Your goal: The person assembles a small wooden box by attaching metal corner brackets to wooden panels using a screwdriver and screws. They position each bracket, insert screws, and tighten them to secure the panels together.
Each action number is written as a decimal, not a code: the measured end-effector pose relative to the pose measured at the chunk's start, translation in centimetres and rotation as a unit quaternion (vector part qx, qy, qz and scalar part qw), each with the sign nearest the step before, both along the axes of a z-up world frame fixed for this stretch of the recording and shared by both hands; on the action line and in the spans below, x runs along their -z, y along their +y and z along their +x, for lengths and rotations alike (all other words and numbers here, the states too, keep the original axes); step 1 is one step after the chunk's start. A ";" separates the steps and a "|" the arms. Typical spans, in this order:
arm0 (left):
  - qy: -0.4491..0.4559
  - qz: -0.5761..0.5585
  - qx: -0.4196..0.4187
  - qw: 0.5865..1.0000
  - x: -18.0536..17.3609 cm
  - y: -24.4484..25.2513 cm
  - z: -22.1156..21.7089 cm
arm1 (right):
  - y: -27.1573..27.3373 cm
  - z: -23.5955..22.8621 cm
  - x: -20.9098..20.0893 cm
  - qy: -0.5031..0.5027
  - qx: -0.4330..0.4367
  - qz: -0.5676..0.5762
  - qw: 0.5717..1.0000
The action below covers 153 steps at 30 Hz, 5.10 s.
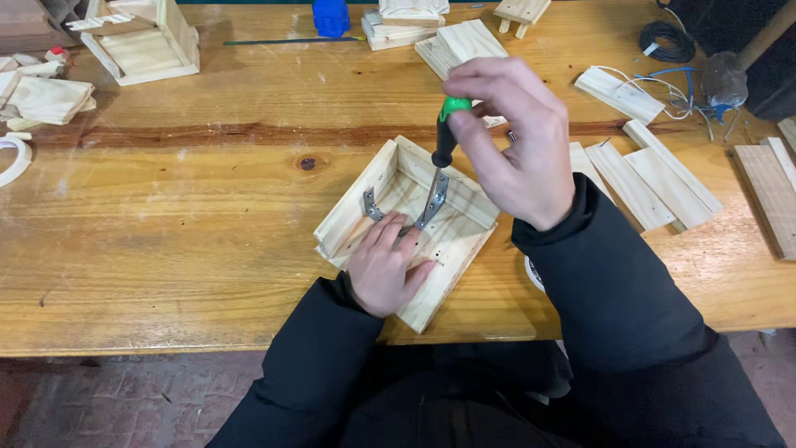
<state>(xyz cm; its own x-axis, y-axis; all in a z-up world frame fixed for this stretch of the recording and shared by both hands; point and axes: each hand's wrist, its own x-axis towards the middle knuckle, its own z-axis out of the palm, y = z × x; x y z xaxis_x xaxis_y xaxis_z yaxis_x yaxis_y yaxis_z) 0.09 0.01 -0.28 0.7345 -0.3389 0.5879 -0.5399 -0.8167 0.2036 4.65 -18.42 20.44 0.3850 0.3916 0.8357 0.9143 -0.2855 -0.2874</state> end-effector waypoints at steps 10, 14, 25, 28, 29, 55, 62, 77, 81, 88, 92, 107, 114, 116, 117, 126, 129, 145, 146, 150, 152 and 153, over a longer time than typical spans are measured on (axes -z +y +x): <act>-0.009 0.000 -0.008 1.000 0.3 0.0 0.1 | -0.1 0.2 0.2 0.065 0.031 0.005 0.997; -0.005 -0.001 -0.003 1.000 0.2 0.0 0.1 | -0.1 0.4 0.1 0.027 0.027 -0.009 0.999; 0.000 -0.006 0.004 1.000 -0.1 0.0 0.0 | 0.0 0.4 0.4 0.036 0.018 -0.002 0.999; 0.003 0.003 0.001 1.000 0.0 0.0 0.0 | -0.1 0.5 0.5 0.025 0.008 -0.007 1.000; 0.002 0.001 0.001 1.000 0.1 0.0 0.0 | -0.1 0.5 0.5 0.023 0.007 0.000 1.000; -0.010 -0.021 0.001 1.000 0.4 0.0 0.1 | 0.3 1.2 1.5 0.055 0.034 -0.055 0.996; 0.011 -0.024 0.011 1.000 0.4 0.6 1.3 | -1.8 0.3 0.8 0.147 -0.002 -0.002 0.989; 0.006 0.116 -0.002 0.993 1.8 -0.4 7.7 | -11.6 -8.4 7.1 -0.058 0.159 0.182 0.969; 0.009 0.097 0.009 0.995 1.5 -0.2 7.4 | -12.1 -8.3 8.9 -0.091 0.202 0.213 0.952; -0.004 0.085 -0.022 0.996 2.1 -0.7 7.0 | -11.3 -7.4 12.3 -0.043 0.173 0.186 0.966; -0.059 0.083 -0.059 0.993 2.4 -1.0 6.7 | -10.7 -7.1 12.7 -0.037 0.183 0.162 0.969; -0.042 0.009 -0.021 0.999 0.6 0.3 4.0 | -10.1 -6.9 8.3 -0.110 0.212 0.248 0.939; -0.087 -0.045 0.006 0.995 1.5 1.3 1.1 | -5.3 -2.2 6.6 0.008 0.052 0.191 0.980; -0.075 -0.058 0.005 0.995 1.9 1.3 1.1 | -4.2 -1.1 6.7 0.023 0.041 0.186 0.981; -0.062 -0.072 0.004 0.996 2.1 1.3 1.1 | -3.7 -0.6 6.8 0.038 0.031 0.181 0.982; -0.034 -0.068 0.000 0.997 1.5 1.4 0.6 | -2.1 0.1 6.8 0.083 0.024 0.120 0.989; -0.031 -0.069 0.004 0.997 1.7 1.4 0.6 | -2.3 -0.1 6.4 0.068 0.043 0.120 0.990; -0.026 -0.082 0.027 0.996 2.0 1.5 0.9 | -0.8 0.5 4.5 0.011 0.095 0.053 0.994; -0.030 -0.081 0.021 0.996 1.8 1.5 0.8 | -0.7 0.8 4.7 0.050 0.080 0.066 0.993; -0.044 -0.073 0.004 0.996 1.7 1.4 0.6 | 0.1 1.2 4.7 0.122 -0.028 0.089 0.988; -0.044 -0.073 0.004 0.996 1.7 1.4 0.6 | 0.7 1.0 4.1 0.111 0.021 0.059 0.992; -0.043 -0.072 0.003 0.996 1.7 1.3 0.6 | 1.0 0.9 3.9 0.100 0.070 0.027 0.992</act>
<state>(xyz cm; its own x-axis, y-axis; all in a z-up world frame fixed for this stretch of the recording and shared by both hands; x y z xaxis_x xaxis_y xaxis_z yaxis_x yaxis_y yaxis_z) 0.65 1.35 -1.98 0.6775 -0.2508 0.6915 -0.5658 -0.7783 0.2721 5.52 -17.41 16.58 0.5925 0.2789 0.7558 0.7900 -0.3848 -0.4773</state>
